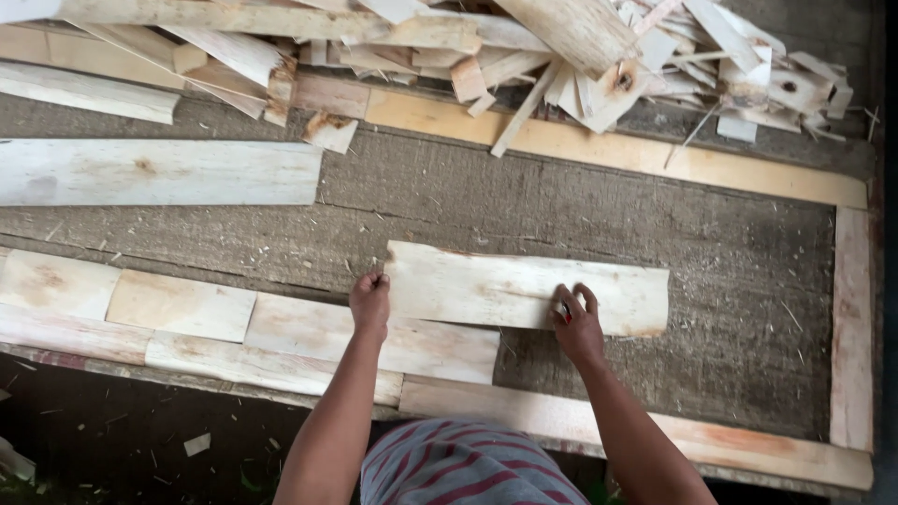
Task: The person uses a utility knife to cut and trim light-colored wooden planks on a workbench. They repeatedly pick up planks, align them, score or cut along edges, and place trimmed pieces aside. The work area contains a pile of wood scraps and offcuts.
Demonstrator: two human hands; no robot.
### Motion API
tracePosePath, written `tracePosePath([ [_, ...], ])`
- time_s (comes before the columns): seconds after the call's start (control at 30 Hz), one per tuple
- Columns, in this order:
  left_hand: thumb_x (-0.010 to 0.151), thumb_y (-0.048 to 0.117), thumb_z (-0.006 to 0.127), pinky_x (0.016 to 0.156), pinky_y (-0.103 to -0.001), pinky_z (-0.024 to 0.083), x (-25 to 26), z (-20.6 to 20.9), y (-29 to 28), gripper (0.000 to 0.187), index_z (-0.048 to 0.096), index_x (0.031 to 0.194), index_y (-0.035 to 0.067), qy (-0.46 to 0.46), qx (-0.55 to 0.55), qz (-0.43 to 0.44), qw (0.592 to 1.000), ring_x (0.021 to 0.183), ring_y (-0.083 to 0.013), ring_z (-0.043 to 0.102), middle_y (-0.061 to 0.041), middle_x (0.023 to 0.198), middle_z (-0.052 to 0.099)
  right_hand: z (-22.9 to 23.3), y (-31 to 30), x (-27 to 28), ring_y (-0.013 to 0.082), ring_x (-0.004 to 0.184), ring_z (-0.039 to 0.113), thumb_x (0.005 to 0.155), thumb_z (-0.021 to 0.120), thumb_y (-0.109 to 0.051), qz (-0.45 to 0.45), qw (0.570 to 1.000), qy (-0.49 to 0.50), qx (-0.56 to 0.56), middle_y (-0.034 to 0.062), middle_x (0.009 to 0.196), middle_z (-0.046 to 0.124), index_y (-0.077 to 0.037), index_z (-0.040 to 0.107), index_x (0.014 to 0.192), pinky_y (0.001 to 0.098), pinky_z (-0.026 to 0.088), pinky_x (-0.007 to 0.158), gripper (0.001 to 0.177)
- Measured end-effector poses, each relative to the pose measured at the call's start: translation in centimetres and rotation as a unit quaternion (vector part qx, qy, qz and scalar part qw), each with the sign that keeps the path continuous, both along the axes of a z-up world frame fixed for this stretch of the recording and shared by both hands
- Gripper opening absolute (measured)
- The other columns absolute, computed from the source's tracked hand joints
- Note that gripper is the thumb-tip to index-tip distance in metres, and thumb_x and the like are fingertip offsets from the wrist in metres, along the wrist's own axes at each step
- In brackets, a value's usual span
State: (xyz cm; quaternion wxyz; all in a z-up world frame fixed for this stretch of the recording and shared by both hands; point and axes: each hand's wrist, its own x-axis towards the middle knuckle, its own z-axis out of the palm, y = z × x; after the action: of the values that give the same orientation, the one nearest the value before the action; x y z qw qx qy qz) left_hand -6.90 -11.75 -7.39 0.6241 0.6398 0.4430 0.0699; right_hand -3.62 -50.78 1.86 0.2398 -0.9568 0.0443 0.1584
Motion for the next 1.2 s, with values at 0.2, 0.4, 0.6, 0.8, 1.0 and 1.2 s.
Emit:
tracePosePath([
  [0.2,0.096,0.024,0.07,0.075,-0.034,0.047,-2.7,-0.9,-0.6,0.011,0.072,0.094,0.014,0.033,0.03,0.018,0.999,0.084,-0.0121,0.059,-0.002,0.09,0.071,-3.4,-2.3,-1.1,0.0422,0.124,0.062,0.094,0.07,-0.031,0.047,0.998,0.033,-0.025,0.0048,0.168,0.023,-0.035,0.04,0.159,0.0543,0.061,0.095,0.072],
  [0.4,0.098,0.022,0.069,0.077,-0.034,0.047,-3.6,1.9,-1.8,0.01,0.07,0.092,0.014,0.018,0.029,0.042,0.999,0.085,-0.0101,0.054,-0.001,0.089,0.068,-0.7,-2.8,-3.1,0.0488,0.123,0.06,0.099,0.062,-0.024,0.075,0.997,0.017,-0.001,0.0086,0.171,0.021,-0.033,0.037,0.161,0.0594,0.06,0.094,0.068],
  [0.6,0.098,0.022,0.07,0.076,-0.033,0.049,-4.5,1.3,-2.0,0.01,0.071,0.092,0.014,0.025,0.05,0.05,0.997,0.083,-0.0096,0.056,0.0,0.089,0.071,0.4,-2.7,-3.4,0.0412,0.129,0.058,0.097,0.06,-0.01,0.042,0.996,0.055,0.06,0.0032,0.171,0.022,-0.031,0.044,0.156,0.0506,0.06,0.098,0.065],
  [0.8,0.099,0.02,0.07,0.077,-0.032,0.049,-1.9,5.9,-2.6,0.009,0.074,0.103,0.013,-0.019,0.063,0.044,0.997,0.083,-0.0088,0.057,-0.002,0.09,0.071,-9.0,-6.0,-2.4,0.0299,0.101,0.067,0.083,0.084,-0.016,-0.373,0.884,-0.139,0.244,0.0107,0.15,0.032,-0.022,0.061,0.135,0.0305,0.065,0.074,0.057],
  [1.0,0.102,0.017,0.066,0.076,-0.027,0.048,0.9,6.7,-2.0,0.011,0.073,0.11,0.012,-0.056,0.066,0.005,0.996,0.082,-0.0059,0.055,0.001,0.09,0.069,-9.6,-7.3,-0.7,0.0195,0.067,0.068,0.09,0.087,-0.03,-0.566,0.683,-0.029,0.461,0.0072,0.108,0.054,-0.014,0.047,0.13,0.0236,0.05,0.05,0.059],
  [1.2,0.102,0.018,0.065,0.07,-0.025,0.046,0.9,3.4,-2.6,0.009,0.071,0.109,0.016,-0.032,0.044,-0.008,0.998,0.076,-0.005,0.055,0.003,0.086,0.067,-10.0,-7.9,-0.9,0.0191,0.052,0.061,0.089,0.086,-0.02,-0.624,0.663,-0.064,0.409,0.0108,0.103,0.051,-0.011,0.04,0.124,0.0287,0.045,0.038,0.058],
])
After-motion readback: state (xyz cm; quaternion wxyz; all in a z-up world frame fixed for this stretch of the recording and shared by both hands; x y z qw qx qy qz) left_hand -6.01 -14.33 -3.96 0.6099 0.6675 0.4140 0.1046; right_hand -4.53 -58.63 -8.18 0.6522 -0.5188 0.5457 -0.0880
